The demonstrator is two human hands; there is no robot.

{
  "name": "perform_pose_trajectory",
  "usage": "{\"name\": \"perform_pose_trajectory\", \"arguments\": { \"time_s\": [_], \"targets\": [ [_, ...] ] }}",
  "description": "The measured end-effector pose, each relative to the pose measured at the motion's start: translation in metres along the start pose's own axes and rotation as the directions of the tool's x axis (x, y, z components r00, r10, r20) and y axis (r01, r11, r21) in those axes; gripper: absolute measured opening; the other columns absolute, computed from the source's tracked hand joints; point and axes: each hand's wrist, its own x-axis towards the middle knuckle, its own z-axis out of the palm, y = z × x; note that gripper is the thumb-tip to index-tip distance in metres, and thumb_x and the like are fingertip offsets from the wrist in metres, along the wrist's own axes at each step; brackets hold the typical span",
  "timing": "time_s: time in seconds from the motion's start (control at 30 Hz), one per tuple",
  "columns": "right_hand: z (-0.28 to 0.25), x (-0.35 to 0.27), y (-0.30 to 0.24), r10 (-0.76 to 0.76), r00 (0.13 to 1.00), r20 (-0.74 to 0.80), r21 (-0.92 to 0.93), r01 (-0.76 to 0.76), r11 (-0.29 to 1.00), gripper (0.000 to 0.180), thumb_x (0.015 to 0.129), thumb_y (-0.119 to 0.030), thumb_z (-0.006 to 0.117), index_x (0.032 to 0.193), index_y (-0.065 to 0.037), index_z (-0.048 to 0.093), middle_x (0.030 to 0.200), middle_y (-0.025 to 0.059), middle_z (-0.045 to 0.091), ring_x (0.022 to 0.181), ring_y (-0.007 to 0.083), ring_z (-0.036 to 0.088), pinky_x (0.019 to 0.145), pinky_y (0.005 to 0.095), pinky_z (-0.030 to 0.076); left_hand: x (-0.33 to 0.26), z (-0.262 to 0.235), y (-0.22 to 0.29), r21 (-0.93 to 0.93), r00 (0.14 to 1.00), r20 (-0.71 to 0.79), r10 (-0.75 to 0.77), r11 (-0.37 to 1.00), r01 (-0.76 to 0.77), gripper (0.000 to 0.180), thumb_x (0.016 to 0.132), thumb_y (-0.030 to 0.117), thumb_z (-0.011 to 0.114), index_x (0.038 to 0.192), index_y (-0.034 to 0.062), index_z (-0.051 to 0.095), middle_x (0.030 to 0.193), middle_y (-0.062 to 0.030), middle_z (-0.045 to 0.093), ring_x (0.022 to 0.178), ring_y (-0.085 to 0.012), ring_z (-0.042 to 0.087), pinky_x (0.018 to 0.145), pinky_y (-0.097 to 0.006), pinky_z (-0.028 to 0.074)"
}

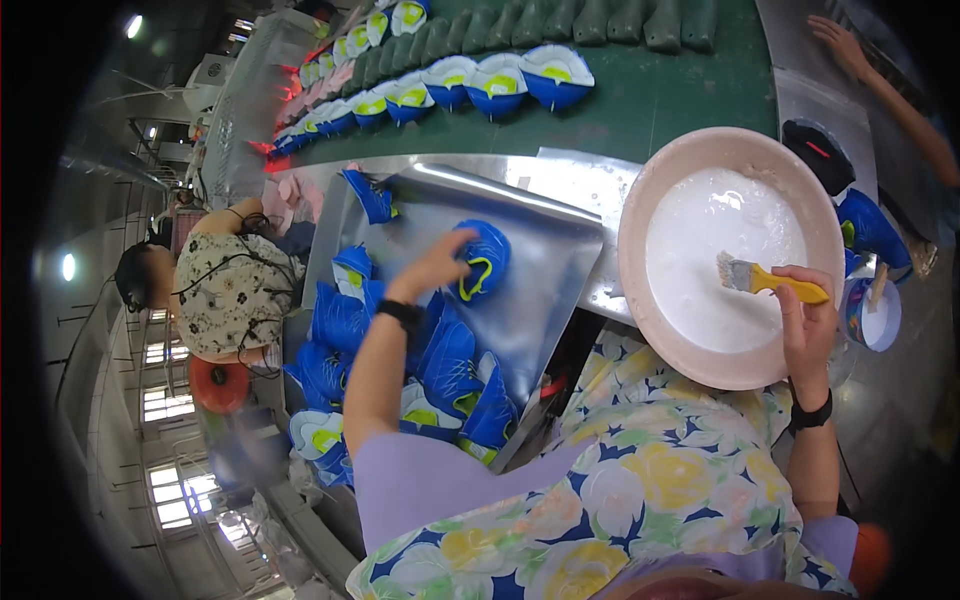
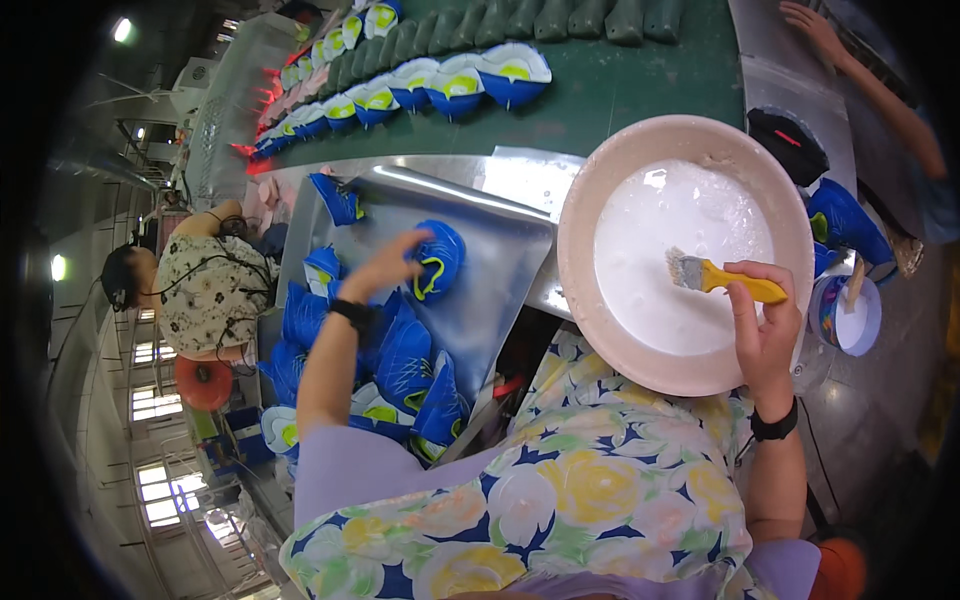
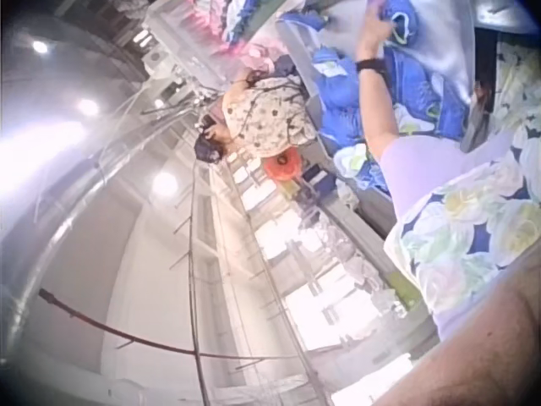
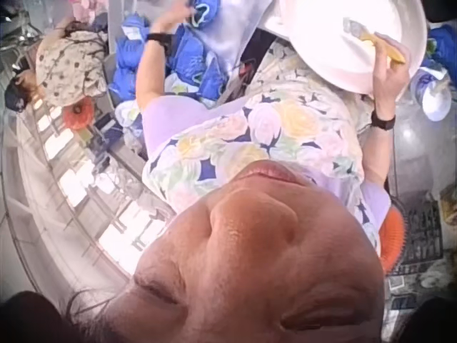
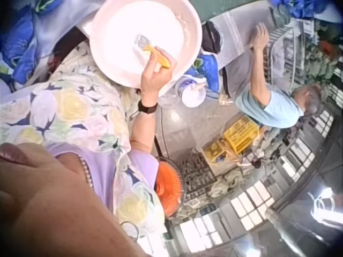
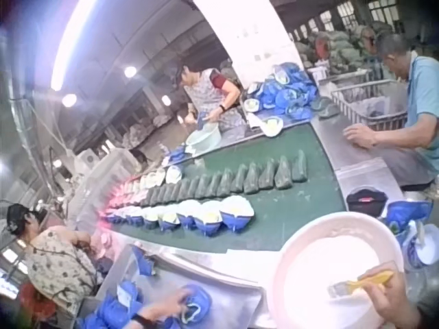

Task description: The person repeatedly picks up blue and neon-green shoes from a conveyor belt, dips a brush into a bowl of white paint, and applies the paint to the shoe's sole. After painting, the person places the shoe back onto the moving belt. This process is repeated continuously for multiple shoes.

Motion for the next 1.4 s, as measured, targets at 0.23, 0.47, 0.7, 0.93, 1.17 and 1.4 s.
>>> {"name": "perform_pose_trajectory", "arguments": {
  "time_s": [0.23, 0.47, 0.7, 0.93, 1.17, 1.4],
  "targets": [
    [0.012, 0.020, -0.010, 0.084, 0.983, 0.165, -0.074, -0.073, 0.995, 0.018, 0.094, -0.009, 0.064, 0.107, -0.001, 0.055, 0.084, 0.0113, 0.065, 0.079, 0.0200, 0.067, 0.070, 0.0314, 0.053, -0.008, 0.041, 0.033, 0.243, 0.916, -0.395, 0.070, 0.970, 0.030, 0.036, 0.085, -0.001, 0.057, 0.120, 0.0015, 0.052, 0.115, -0.0204, 0.062, 0.103, -0.0411, 0.060, 0.092, -0.044, 0.049],
    [0.017, 0.012, -0.051, 0.086, 0.813, 0.577, -0.272, 0.091, 0.958, 0.021, 0.092, -0.019, 0.063, 0.104, -0.003, 0.058, 0.090, 0.0197, 0.067, 0.085, 0.0381, 0.066, 0.076, 0.0426, 0.051, -0.015, -0.012, 0.084, -0.701, 0.903, -0.431, -0.002, 0.631, -0.333, 0.044, 0.096, 0.012, 0.057, 0.139, 0.0032, 0.048, 0.125, -0.0077, 0.063, 0.113, -0.0220, 0.063, 0.091, -0.033, 0.052],
    [-0.042, 0.009, -0.062, -0.026, 0.959, 0.283, -0.280, 0.108, 0.954, 0.017, 0.093, -0.017, 0.063, 0.103, -0.004, 0.058, 0.087, 0.0163, 0.065, 0.081, 0.0301, 0.066, 0.073, 0.0360, 0.051, -0.016, -0.015, 0.174, -0.855, 0.940, -0.208, 0.270, 0.416, -0.308, 0.056, 0.100, 0.034, 0.053, 0.147, 0.0073, 0.040, 0.141, -0.0115, 0.053, 0.122, -0.0265, 0.058, 0.101, -0.044, 0.050],
    [-0.051, 0.027, -0.073, -0.415, 0.910, -0.020, -0.057, 0.413, 0.909, 0.022, 0.094, -0.020, 0.064, 0.106, -0.003, 0.056, 0.085, 0.0153, 0.068, 0.076, 0.0268, 0.068, 0.069, 0.0314, 0.052, 0.019, 0.002, 0.239, -0.809, 0.906, -0.009, 0.423, 0.529, -0.255, 0.053, 0.101, 0.035, 0.052, 0.144, 0.0075, 0.044, 0.138, -0.0115, 0.055, 0.119, -0.0264, 0.060, 0.098, -0.043, 0.053],
    [-0.046, 0.036, -0.074, -0.423, 0.900, -0.109, -0.176, 0.401, 0.899, 0.028, 0.091, -0.021, 0.070, 0.100, -0.001, 0.052, 0.076, 0.0165, 0.066, 0.067, 0.0268, 0.067, 0.059, 0.0314, 0.051, 0.020, 0.018, 0.284, -0.930, 0.853, -0.098, 0.513, 0.257, -0.261, 0.056, 0.097, 0.024, 0.057, 0.148, 0.0104, 0.038, 0.141, -0.0113, 0.052, 0.123, -0.0270, 0.057, 0.101, -0.044, 0.050],
    [-0.017, 0.020, -0.064, -0.103, 0.950, -0.293, 0.062, 0.126, 0.990, 0.035, 0.088, -0.027, 0.072, 0.091, 0.003, 0.054, 0.070, 0.0123, 0.065, 0.060, 0.0182, 0.064, 0.053, 0.0281, 0.049, 0.031, 0.063, 0.271, -0.815, 0.808, -0.527, 0.263, 0.115, -0.568, 0.054, 0.097, 0.034, 0.053, 0.144, 0.0095, 0.041, 0.138, -0.0108, 0.054, 0.123, -0.0270, 0.056, 0.102, -0.044, 0.048]
  ]
}}
